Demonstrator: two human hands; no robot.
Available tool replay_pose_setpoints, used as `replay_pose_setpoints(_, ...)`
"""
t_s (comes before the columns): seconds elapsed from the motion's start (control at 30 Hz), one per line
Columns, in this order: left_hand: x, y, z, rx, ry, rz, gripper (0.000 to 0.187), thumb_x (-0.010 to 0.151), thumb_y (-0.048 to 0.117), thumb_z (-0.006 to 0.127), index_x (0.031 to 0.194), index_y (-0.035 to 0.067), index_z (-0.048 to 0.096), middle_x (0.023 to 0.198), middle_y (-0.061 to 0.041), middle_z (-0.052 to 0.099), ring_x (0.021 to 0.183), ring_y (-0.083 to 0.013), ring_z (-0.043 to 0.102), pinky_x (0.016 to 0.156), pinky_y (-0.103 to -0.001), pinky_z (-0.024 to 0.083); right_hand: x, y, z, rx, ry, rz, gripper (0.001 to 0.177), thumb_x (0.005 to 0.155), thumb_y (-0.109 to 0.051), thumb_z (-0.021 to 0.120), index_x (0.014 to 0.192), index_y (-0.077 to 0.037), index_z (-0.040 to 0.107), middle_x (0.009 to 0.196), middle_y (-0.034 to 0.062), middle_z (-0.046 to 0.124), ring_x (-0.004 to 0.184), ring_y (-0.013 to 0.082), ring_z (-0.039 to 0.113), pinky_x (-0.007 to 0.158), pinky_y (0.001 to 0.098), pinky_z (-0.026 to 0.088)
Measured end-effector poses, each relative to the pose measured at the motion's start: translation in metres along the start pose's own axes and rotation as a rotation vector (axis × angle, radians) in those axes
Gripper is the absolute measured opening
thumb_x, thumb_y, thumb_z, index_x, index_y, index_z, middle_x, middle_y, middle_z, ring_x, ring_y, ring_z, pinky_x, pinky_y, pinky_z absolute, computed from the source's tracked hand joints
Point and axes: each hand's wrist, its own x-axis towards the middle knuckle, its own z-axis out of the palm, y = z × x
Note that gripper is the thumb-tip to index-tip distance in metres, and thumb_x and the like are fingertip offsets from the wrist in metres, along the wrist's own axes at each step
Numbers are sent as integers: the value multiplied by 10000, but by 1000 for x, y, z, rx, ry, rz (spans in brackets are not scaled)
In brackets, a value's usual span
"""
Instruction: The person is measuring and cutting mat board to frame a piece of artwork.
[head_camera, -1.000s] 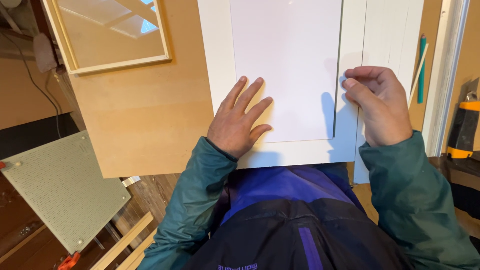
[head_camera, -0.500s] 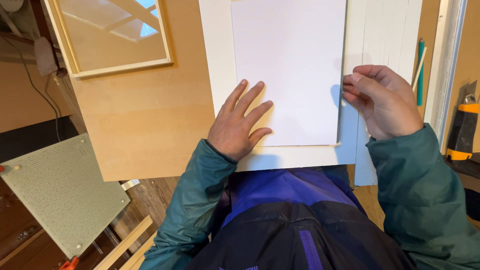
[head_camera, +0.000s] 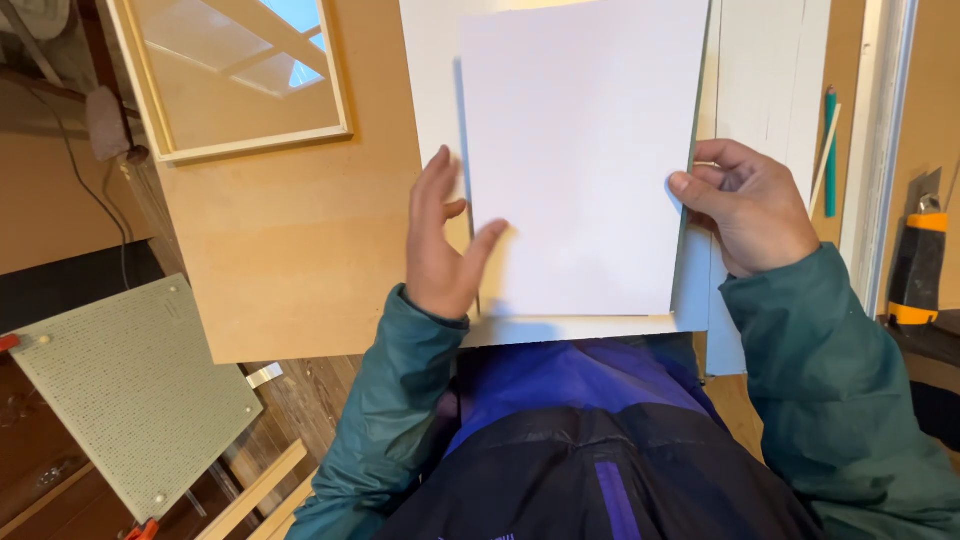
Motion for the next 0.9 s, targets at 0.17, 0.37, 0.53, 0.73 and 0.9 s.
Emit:
replay_pose_setpoints(0.17,2,-8,-9,-728,126,-429,576,913,-19,718,1449,83,533,1108,-204,656,1010,-232,619,910,-333,524,-19,-8,-10,37,-38,-142,317,970,-71,719,1259,-3,607,969,32,671,905,100,658,844,248,581)
replay_pose_setpoints(0.37,11,77,-41,-313,277,267,122,909,-120,685,1001,-51,645,1113,-110,679,1109,-161,634,988,-278,523,-61,-44,-16,-175,55,-740,121,1018,-52,699,1129,-10,676,1032,63,635,960,128,631,877,254,555)
replay_pose_setpoints(0.53,1,56,-37,-432,198,220,122,1045,-84,700,1164,-65,689,1115,-73,691,936,-119,672,850,-235,551,-76,-44,-17,-380,219,-1128,187,966,25,816,1119,51,713,1068,133,623,954,184,637,799,269,536)
replay_pose_setpoints(0.73,-10,37,-26,-577,111,-10,236,1015,-25,665,1245,-70,683,1024,-82,735,747,-122,661,630,-267,532,-92,-38,-12,-204,126,-955,198,987,111,594,1149,43,686,1133,86,635,1022,141,658,902,248,561)
replay_pose_setpoints(0.9,-14,14,-17,-646,84,-40,299,999,-34,696,1290,-73,643,1052,-138,731,720,-146,669,579,-284,529,-72,-2,-26,-44,2,-815,170,1070,72,605,1219,49,683,1165,103,683,1003,137,678,890,253,585)
